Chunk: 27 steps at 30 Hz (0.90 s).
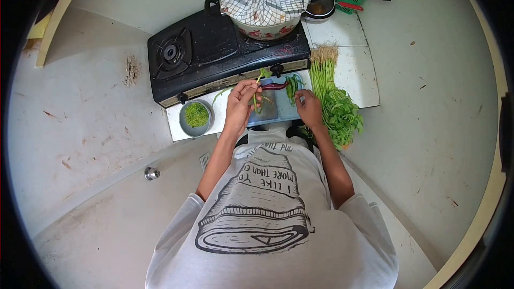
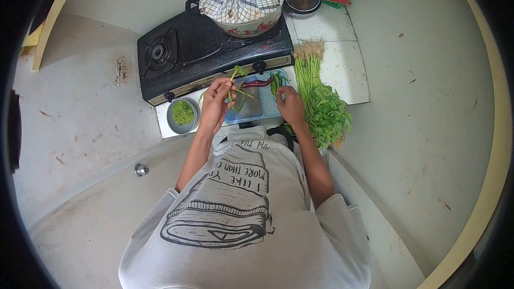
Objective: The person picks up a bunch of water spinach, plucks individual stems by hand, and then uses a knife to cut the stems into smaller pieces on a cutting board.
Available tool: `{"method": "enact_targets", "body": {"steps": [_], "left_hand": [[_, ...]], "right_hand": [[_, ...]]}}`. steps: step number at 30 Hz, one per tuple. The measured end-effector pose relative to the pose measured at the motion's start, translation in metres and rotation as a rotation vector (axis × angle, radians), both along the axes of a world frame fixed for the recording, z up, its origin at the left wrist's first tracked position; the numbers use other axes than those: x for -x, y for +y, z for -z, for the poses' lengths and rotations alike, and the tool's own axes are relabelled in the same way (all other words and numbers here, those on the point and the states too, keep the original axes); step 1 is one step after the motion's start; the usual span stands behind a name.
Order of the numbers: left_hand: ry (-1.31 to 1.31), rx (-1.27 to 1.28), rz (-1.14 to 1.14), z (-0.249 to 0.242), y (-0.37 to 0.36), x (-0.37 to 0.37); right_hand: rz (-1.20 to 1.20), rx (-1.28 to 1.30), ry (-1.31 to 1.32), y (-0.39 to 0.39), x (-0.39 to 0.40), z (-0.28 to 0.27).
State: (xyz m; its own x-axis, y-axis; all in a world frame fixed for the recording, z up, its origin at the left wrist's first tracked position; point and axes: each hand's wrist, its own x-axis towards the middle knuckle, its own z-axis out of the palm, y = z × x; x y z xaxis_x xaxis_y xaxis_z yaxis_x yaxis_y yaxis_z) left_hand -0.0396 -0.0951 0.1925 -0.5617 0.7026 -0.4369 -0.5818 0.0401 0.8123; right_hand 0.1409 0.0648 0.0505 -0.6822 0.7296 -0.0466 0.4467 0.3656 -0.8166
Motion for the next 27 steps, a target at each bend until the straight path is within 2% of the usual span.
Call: {"method": "enact_targets", "body": {"steps": [1,4,9,13,19,27], "left_hand": [[-0.012,-0.004,-0.004,-0.001,0.002,-0.001],[-0.021,-0.006,0.003,-0.002,0.009,-0.004],[-0.040,-0.046,0.053,0.001,0.015,-0.003],[-0.015,-0.012,0.073,-0.009,0.019,-0.006],[0.037,-0.007,0.102,-0.007,0.019,-0.003],[0.098,0.002,0.173,-0.007,0.021,0.002]], "right_hand": [[0.015,0.064,0.043,0.000,0.007,-0.025],[-0.002,0.016,0.290,-0.003,0.024,-0.090],[-0.032,-0.063,0.450,-0.013,0.036,-0.153],[-0.077,-0.287,0.437,-0.023,0.043,-0.165],[-0.033,-0.376,0.466,-0.033,0.045,-0.175],[0.022,-0.331,0.287,-0.032,0.050,-0.161]]}}
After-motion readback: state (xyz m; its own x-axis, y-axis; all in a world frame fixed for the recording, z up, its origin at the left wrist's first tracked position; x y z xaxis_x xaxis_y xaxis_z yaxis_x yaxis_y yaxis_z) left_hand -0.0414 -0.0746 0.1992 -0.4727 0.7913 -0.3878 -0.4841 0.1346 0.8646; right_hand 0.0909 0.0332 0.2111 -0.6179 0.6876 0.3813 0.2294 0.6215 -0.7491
